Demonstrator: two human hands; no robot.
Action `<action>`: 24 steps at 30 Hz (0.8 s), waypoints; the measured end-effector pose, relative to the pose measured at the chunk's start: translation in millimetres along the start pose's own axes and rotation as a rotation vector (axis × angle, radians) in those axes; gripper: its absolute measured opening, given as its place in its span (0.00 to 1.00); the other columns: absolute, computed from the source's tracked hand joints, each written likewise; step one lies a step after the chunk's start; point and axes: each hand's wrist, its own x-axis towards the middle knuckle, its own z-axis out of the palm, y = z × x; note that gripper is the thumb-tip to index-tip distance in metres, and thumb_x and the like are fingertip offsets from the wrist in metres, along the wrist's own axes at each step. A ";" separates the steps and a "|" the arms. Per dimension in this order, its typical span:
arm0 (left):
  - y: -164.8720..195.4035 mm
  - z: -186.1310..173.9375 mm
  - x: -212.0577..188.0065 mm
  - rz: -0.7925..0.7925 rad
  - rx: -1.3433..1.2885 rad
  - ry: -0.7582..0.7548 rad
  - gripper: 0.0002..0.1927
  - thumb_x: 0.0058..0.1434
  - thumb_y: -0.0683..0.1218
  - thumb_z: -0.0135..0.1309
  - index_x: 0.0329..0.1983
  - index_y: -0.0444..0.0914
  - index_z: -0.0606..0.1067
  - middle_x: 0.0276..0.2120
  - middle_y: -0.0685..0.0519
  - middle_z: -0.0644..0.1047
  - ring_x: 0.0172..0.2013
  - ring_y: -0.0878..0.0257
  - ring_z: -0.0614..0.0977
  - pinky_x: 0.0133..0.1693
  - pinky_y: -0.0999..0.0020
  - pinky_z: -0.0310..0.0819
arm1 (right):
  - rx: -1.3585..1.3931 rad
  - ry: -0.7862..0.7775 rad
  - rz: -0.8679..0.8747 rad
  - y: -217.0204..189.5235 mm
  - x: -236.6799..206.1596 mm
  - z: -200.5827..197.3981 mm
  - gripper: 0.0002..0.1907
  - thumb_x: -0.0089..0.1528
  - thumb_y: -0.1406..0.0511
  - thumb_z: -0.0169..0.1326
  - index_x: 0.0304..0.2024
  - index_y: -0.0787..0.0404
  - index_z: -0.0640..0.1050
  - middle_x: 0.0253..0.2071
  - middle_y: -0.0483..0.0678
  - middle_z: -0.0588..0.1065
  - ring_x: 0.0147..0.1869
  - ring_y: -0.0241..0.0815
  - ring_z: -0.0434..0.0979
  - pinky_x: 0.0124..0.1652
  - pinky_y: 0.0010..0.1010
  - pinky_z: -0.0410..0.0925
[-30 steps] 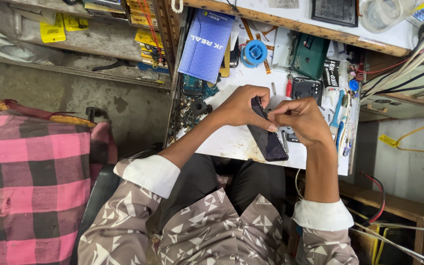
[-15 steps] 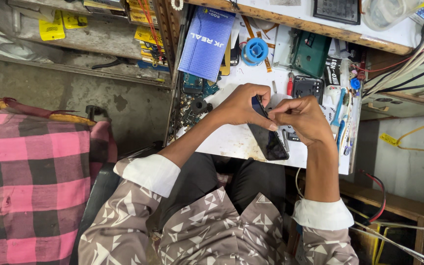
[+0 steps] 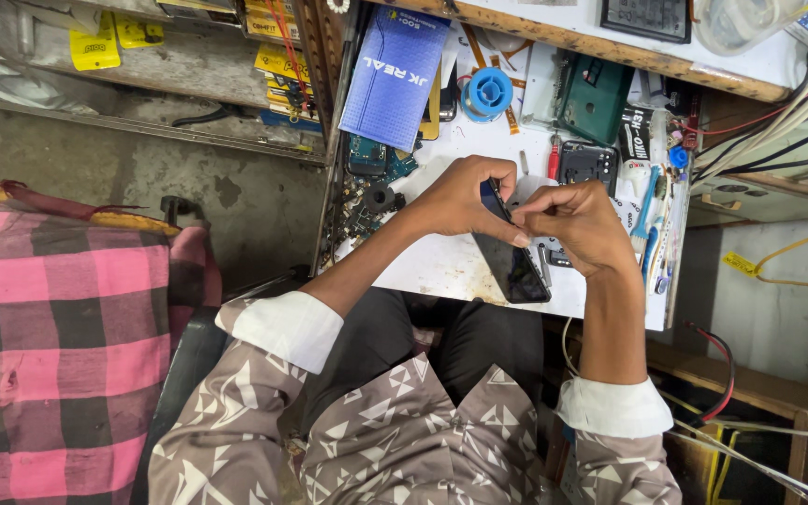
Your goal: The person pries open the back cover of a smartphone at a cluttered repair workbench, lifts out the battery, and uses a red screwdriver to unscrew and work on the exposed internal components, handling the phone frame and back cover as they go.
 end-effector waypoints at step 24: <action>-3.1 2.0 1.2 -0.012 -0.015 -0.004 0.33 0.35 0.61 0.77 0.25 0.41 0.66 0.23 0.61 0.68 0.28 0.70 0.69 0.30 0.71 0.58 | 0.019 0.017 0.009 1.1 -0.5 -0.9 0.07 0.54 0.82 0.60 0.34 0.74 0.83 0.34 0.57 0.82 0.37 0.41 0.83 0.38 0.29 0.75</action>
